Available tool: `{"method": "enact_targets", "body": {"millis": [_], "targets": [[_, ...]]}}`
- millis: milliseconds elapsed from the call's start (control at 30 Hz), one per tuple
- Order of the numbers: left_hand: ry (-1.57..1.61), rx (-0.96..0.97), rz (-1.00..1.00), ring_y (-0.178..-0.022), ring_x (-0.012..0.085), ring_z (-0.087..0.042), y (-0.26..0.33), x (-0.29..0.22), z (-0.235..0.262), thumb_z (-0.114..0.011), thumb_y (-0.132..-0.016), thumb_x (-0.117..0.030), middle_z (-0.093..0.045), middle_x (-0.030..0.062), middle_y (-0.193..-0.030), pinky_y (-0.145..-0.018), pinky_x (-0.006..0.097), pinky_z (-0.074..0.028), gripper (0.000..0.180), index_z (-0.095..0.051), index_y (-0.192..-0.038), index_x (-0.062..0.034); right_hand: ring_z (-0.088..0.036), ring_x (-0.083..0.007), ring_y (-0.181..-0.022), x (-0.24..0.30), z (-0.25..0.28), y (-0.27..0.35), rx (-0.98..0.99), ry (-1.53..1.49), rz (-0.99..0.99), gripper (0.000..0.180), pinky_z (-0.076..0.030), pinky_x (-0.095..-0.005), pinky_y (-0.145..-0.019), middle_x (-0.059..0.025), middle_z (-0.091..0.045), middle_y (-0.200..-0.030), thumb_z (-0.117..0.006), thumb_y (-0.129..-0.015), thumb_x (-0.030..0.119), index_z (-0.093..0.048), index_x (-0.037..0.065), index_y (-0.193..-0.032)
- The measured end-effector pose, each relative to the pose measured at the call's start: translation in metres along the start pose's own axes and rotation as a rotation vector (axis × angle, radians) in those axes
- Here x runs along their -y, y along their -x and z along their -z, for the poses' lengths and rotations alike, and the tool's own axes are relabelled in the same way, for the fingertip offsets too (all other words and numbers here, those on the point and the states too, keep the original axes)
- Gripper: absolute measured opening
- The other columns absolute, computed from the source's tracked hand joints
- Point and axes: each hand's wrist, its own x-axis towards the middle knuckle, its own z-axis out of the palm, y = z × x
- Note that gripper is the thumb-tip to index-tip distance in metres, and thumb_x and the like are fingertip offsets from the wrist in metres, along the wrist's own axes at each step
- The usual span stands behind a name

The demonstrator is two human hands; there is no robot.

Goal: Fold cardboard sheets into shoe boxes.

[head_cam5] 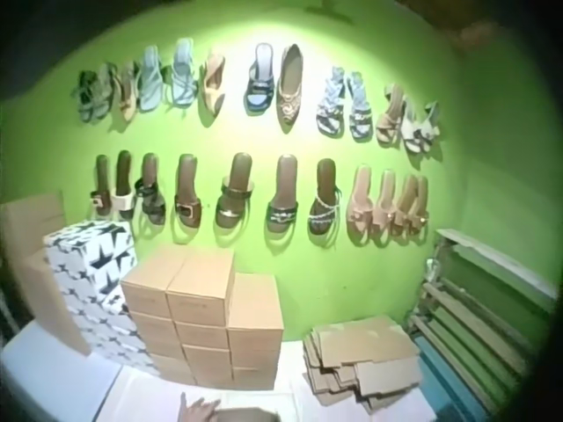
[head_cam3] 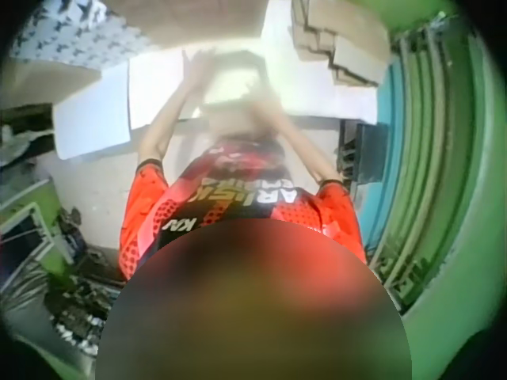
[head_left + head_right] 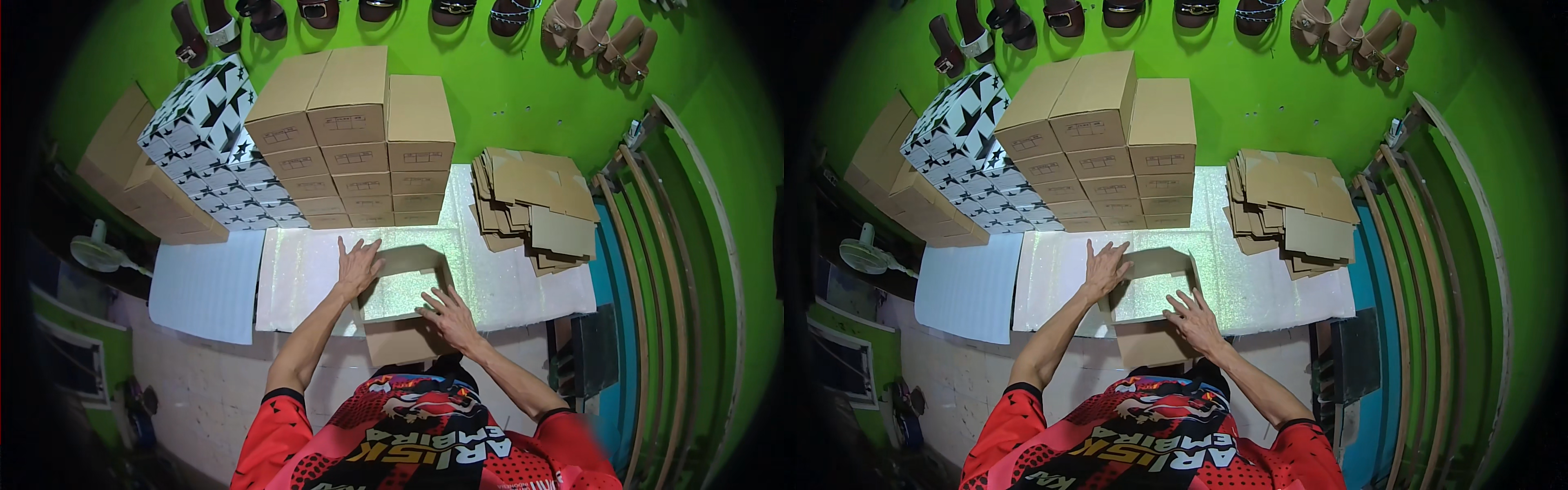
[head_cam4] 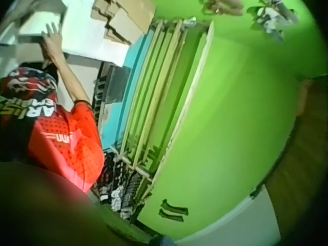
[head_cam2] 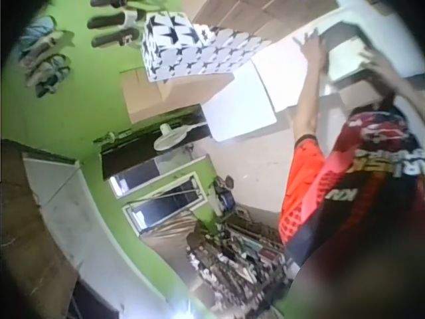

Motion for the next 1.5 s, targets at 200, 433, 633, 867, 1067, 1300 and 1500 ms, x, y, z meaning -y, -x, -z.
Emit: {"method": "enact_targets", "body": {"millis": [200, 433, 633, 867, 1067, 1300, 1500], "targets": [[-0.044, -0.321, -0.053, -0.137, 0.0396, -0.057, -0.001, 0.007, -0.014, -0.055, -0.105, -0.049, -0.067, 0.0188, -0.137, -0.119, 0.075, -0.022, 0.073, -0.030, -0.167, -0.0201, -0.042, -0.0400, -0.150, 0.029, -0.024, 0.032, 0.013, -0.083, -0.092, 0.054, -0.027, -0.0592, -0.125, -0.0125, -0.047, -0.163, -0.061, -0.103, 0.042, -0.056, 0.022, -0.152], [0.043, 0.109, 0.211, -0.124, 0.0444, -0.065, -0.026, -0.019, 0.020, -0.036, -0.105, -0.067, -0.057, 0.0262, -0.146, -0.116, 0.074, -0.032, 0.081, -0.018, -0.170, -0.0224, -0.028, -0.0385, -0.157, 0.026, -0.054, 0.047, 0.041, 0.023, -0.132, 0.066, -0.022, -0.0601, -0.127, -0.0124, -0.035, -0.170, -0.052, -0.104, 0.058, -0.048, 0.023, -0.159], [-0.099, 0.047, 0.305, -0.143, 0.0501, -0.048, -0.031, -0.022, -0.009, -0.036, -0.106, -0.066, -0.028, 0.0257, -0.170, -0.116, 0.076, -0.027, 0.081, -0.002, -0.172, -0.0329, -0.048, -0.0394, -0.142, 0.050, 0.003, -0.015, 0.247, -0.186, -0.410, 0.059, -0.032, -0.0525, -0.123, -0.0190, -0.052, -0.154, -0.057, -0.102, 0.057, -0.069, 0.010, -0.134], [-0.175, -0.381, 0.030, -0.157, 0.0385, -0.032, -0.009, -0.014, 0.001, -0.048, -0.106, -0.051, -0.027, 0.0170, -0.173, -0.122, 0.075, -0.016, 0.076, -0.016, -0.171, -0.0286, -0.024, -0.0470, -0.157, -0.005, -0.020, -0.089, -0.189, -0.002, -0.525, 0.075, -0.015, -0.0619, -0.128, -0.0202, -0.028, -0.172, -0.056, -0.100, 0.063, -0.049, 0.016, -0.158], [-0.002, -0.227, -0.261, -0.159, 0.0337, -0.027, 0.052, 0.010, -0.013, -0.052, -0.107, -0.032, -0.031, 0.0143, -0.171, -0.129, 0.061, -0.014, 0.056, -0.046, -0.160, -0.0147, -0.007, -0.0442, -0.162, -0.034, -0.057, -0.065, -0.024, -0.073, -0.622, 0.091, -0.005, -0.0683, -0.127, -0.0153, -0.008, -0.178, -0.046, -0.096, 0.079, -0.031, 0.025, -0.168], [0.095, -0.194, 0.217, -0.162, 0.0348, -0.018, 0.084, -0.023, -0.066, -0.047, -0.106, -0.055, -0.026, 0.0109, -0.174, -0.130, 0.059, -0.010, 0.074, -0.035, -0.166, -0.0126, -0.015, -0.0450, -0.161, -0.031, -0.062, -0.065, -0.160, 0.023, -0.578, 0.082, -0.009, -0.0695, -0.126, -0.0189, -0.018, -0.175, -0.051, -0.101, 0.066, -0.037, 0.019, -0.166], [0.103, -0.262, 0.232, -0.163, 0.0348, -0.016, 0.076, -0.027, -0.072, -0.048, -0.106, -0.053, -0.025, 0.0111, -0.175, -0.129, 0.062, -0.008, 0.075, -0.030, -0.167, -0.0126, -0.030, -0.0430, -0.157, 0.029, -0.077, -0.062, -0.036, -0.066, -0.195, 0.071, -0.018, -0.0619, -0.128, -0.0155, -0.036, -0.169, -0.052, -0.101, 0.065, -0.050, 0.021, -0.157]]}}
